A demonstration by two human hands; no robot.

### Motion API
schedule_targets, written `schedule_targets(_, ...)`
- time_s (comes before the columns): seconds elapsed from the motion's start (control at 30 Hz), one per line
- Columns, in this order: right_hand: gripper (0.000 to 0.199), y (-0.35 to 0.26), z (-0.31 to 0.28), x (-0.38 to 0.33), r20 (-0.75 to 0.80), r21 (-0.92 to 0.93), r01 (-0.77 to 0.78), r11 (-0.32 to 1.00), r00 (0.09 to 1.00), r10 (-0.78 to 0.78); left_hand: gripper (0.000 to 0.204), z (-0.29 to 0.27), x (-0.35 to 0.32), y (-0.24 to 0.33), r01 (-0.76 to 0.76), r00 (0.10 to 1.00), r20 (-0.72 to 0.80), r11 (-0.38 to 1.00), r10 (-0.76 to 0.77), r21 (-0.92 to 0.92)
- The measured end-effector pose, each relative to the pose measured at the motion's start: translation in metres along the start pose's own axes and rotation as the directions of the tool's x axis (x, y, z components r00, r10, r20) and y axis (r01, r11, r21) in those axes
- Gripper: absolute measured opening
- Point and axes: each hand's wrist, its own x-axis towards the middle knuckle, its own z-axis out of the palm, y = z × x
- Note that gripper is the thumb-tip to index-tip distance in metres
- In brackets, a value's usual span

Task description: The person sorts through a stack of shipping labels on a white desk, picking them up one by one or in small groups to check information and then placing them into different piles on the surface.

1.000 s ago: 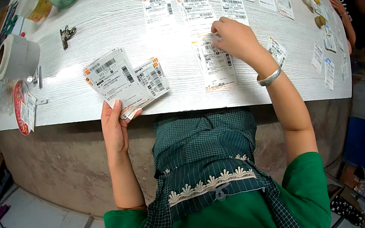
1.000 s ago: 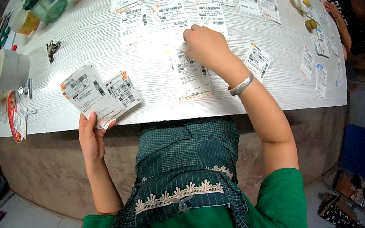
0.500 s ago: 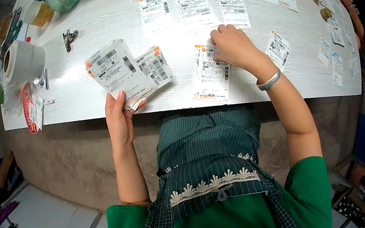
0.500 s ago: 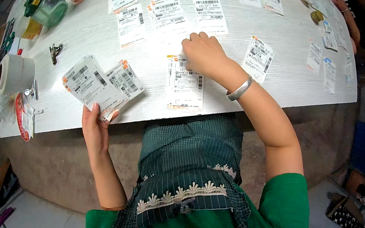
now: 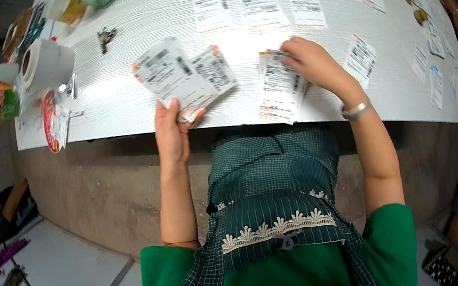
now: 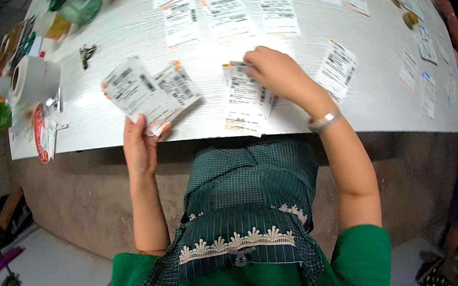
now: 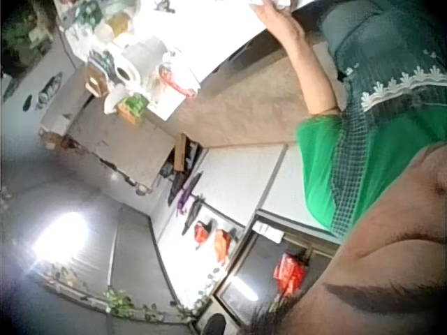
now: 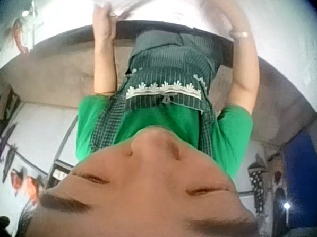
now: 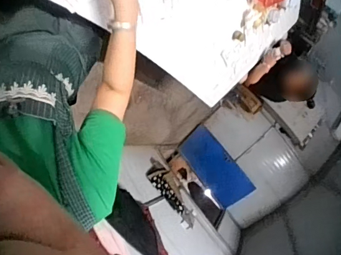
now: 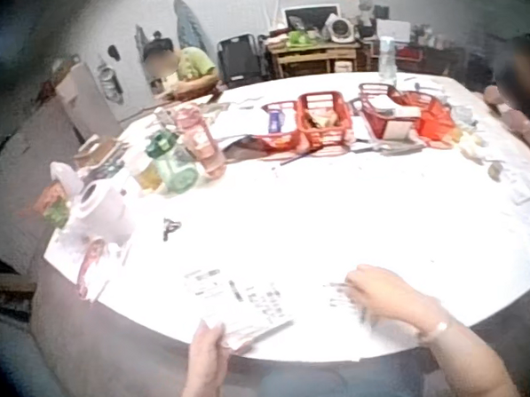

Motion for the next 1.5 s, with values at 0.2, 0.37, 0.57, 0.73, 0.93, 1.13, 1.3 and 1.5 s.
schedule_targets(0.2,0.016,-0.048,0.002,-0.038,0.009,0.817,-0.208,0.537,0.937,0.349,0.033,0.023,-0.002,-0.013,0.072,0.997,0.013,0.996,-0.071,-0.045)
schedule_targets(0.37,0.016,-0.073,0.041,-0.02,-0.297,0.684,-0.164,0.711,0.827,0.477,0.036,0.041,-0.006,-0.023,0.118,0.992,0.047,0.988,-0.114,-0.099)
schedule_targets(0.57,0.014,-0.093,0.049,0.002,-0.317,0.583,-0.223,0.781,0.823,0.472,0.034,0.033,-0.005,-0.012,0.094,0.995,-0.009,0.99,-0.095,-0.11)
schedule_targets(0.73,0.012,-0.105,0.058,0.021,-0.318,0.441,-0.201,0.875,0.877,0.361,0.039,0.024,-0.011,-0.011,0.046,0.998,-0.04,0.989,-0.052,-0.14)
schedule_targets(0.93,0.013,-0.098,0.044,0.069,-0.139,0.4,-0.215,0.891,0.946,0.292,0.039,-0.007,0.001,0.004,-0.064,0.982,-0.182,0.99,0.04,-0.124)
schedule_targets(1.13,0.021,-0.015,0.019,0.157,-0.229,-0.114,-0.146,0.983,0.966,0.117,0.038,-0.039,0.006,0.017,-0.162,0.947,-0.292,0.983,0.13,-0.087)
schedule_targets(1.3,0.04,0.005,0.014,0.216,0.075,-0.39,-0.081,0.917,0.99,0.12,0.038,-0.04,0.014,0.018,-0.179,0.938,-0.318,0.979,0.141,-0.095)
schedule_targets(1.5,0.037,-0.003,0.015,0.213,0.259,-0.323,-0.082,0.943,0.951,0.172,0.038,-0.041,0.023,0.021,-0.153,0.945,-0.302,0.987,0.128,-0.058)
